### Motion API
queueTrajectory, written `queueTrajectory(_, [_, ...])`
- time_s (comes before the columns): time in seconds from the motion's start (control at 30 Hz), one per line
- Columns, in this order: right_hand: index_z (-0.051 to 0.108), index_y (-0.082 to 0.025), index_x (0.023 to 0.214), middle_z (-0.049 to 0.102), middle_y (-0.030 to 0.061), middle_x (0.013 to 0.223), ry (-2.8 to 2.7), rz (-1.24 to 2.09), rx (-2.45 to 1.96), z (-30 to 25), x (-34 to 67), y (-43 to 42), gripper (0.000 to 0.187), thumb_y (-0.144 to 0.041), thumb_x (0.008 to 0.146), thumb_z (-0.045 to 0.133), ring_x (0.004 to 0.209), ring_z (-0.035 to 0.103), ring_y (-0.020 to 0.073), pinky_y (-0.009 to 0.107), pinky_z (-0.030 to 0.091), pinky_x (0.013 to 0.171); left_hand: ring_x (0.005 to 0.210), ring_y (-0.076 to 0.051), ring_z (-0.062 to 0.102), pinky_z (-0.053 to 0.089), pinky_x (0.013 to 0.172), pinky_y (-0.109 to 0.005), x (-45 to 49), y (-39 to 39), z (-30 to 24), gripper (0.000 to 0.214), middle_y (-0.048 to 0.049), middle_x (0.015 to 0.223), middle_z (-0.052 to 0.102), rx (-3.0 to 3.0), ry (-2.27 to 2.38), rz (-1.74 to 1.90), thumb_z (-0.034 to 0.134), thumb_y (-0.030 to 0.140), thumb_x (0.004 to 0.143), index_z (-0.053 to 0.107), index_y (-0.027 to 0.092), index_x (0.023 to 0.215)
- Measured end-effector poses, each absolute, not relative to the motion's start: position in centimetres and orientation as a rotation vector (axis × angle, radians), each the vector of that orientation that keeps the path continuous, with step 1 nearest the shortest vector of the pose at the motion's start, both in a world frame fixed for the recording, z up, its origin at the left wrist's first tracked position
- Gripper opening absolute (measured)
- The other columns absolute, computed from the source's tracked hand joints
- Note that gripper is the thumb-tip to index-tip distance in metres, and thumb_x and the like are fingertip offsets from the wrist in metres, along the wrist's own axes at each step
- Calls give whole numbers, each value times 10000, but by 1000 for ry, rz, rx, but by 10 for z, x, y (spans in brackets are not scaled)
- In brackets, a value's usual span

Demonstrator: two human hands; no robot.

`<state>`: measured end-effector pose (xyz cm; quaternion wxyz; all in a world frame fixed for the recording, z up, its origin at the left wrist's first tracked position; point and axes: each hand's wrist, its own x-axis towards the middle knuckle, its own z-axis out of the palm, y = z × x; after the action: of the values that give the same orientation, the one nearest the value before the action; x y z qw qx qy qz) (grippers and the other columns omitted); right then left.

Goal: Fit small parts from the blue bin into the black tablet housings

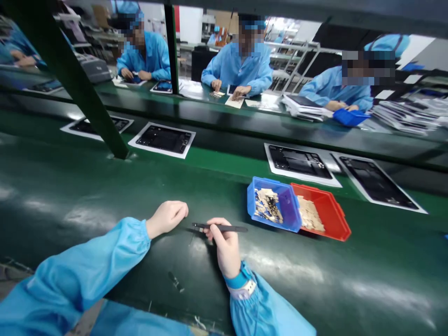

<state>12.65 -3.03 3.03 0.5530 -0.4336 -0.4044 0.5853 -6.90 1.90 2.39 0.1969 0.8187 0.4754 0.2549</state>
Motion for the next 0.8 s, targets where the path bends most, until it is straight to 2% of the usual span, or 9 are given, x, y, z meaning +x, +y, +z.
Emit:
queueTrajectory(0.1, [657, -183, 803, 606, -12, 633, -916, 1499, -918, 32, 124, -27, 179, -339, 734, 713, 581, 505, 109, 239, 386, 564, 605, -137, 533, 354, 579, -238, -63, 19, 22, 312, -8, 623, 562, 2330, 1339, 717, 337, 223, 896, 527, 169, 655])
queueTrajectory(0.23, [649, -193, 774, 602, -17, 704, -907, 1612, -812, 38, 120, -25, 230, -381, 684, 747, 626, 532, 105, 247, 417, 628, 650, -117, 585, 377, 583, -205, -55, 16, 25, 230, 15, 730, 632, 2432, 1149, 646, 372, 239, 909, 587, 187, 846])
queueTrajectory(0.33, [643, -190, 775, 596, -15, 643, -927, 1727, -757, 42, 120, -26, 257, -396, 669, 755, 606, 531, 111, 261, 418, 632, 689, -132, 625, 393, 586, -200, -49, 9, 26, 194, 21, 775, 664, 2525, 982, 555, 478, 352, 878, 606, 206, 881])
queueTrajectory(0.47, [625, -205, 772, 575, -26, 579, -906, 1877, -666, 42, 123, -27, 245, -417, 699, 725, 601, 524, 119, 292, 420, 685, 669, -172, 651, 395, 550, -210, -42, 6, 22, 328, 0, 721, 672, 2614, 917, 478, 587, 525, 769, 642, 206, 823])
queueTrajectory(0.63, [632, -200, 793, 535, -31, 530, -868, 1969, -633, 31, 126, -29, 215, -404, 749, 683, 556, 473, 107, 251, 367, 609, 602, -173, 646, 370, 484, -209, -33, 12, 11, 482, -17, 591, 647, 2731, 957, 340, 528, 647, 757, 653, 197, 639])
queueTrajectory(0.8, [636, -204, 799, 550, -14, 571, -760, 1981, -669, 32, 126, -39, 198, -399, 773, 652, 604, 484, 126, 272, 359, 651, 588, -147, 624, 387, 503, -204, -31, 10, 4, 584, -33, 564, 637, 2822, 719, 421, 391, 677, 824, 654, 190, 638])
